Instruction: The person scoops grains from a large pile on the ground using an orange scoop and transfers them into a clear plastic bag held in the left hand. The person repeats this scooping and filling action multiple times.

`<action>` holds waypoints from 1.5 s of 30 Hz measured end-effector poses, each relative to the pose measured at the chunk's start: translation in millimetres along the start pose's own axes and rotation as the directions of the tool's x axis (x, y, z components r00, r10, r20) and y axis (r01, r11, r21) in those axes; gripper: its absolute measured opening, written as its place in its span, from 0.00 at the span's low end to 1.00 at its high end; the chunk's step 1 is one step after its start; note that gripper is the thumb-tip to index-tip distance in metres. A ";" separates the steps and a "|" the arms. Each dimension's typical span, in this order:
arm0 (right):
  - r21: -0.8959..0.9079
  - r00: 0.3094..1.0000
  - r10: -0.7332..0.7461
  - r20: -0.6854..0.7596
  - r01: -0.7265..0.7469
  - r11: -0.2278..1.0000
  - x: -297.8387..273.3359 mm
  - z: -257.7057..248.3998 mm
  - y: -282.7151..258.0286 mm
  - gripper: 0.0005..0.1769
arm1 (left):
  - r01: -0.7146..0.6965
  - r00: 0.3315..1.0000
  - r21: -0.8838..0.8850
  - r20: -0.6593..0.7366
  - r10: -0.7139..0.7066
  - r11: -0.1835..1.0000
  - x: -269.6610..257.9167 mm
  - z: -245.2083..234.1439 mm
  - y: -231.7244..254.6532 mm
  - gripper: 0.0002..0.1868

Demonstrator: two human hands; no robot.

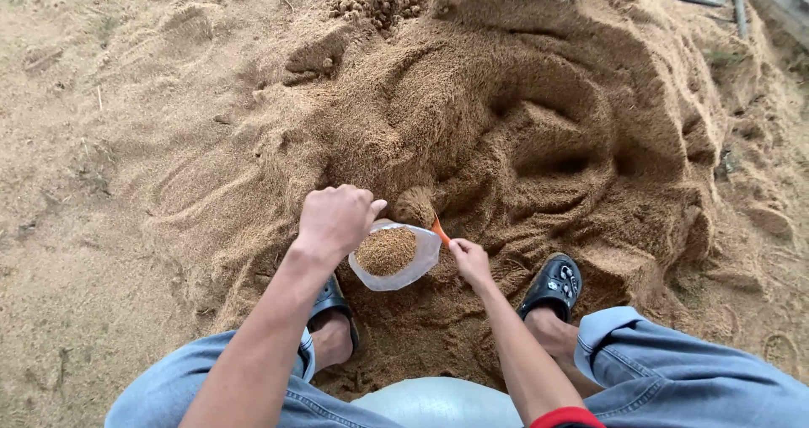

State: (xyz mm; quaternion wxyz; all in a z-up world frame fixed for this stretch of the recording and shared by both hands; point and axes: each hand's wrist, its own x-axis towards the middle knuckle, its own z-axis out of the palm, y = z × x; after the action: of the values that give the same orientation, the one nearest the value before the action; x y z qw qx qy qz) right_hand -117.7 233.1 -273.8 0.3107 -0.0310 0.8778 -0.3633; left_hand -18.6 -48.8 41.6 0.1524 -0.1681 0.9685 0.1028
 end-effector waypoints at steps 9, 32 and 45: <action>0.167 0.951 -0.269 0.150 0.244 0.955 -40.2 -133.8 -135.3 0.11 | 0.016 0.998 -0.031 -0.064 -0.018 0.999 11.6 9.5 -10.0 0.19; -0.381 0.997 -0.071 0.007 0.068 0.922 2.6 -126.5 -36.0 0.12 | 0.011 0.980 -0.019 0.198 -0.007 1.000 1.9 35.9 -14.8 0.20; -0.478 0.982 0.039 0.187 0.056 0.877 -56.5 -10.1 6.2 0.16 | -0.021 0.977 -0.022 0.213 0.025 1.000 -2.8 11.7 3.6 0.18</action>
State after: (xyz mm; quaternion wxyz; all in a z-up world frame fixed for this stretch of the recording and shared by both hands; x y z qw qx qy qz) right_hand -76.9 259.7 -242.9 0.3742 -0.1458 0.9064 -0.1308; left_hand -14.3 -41.7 32.2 0.2524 -0.1466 0.9474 0.1316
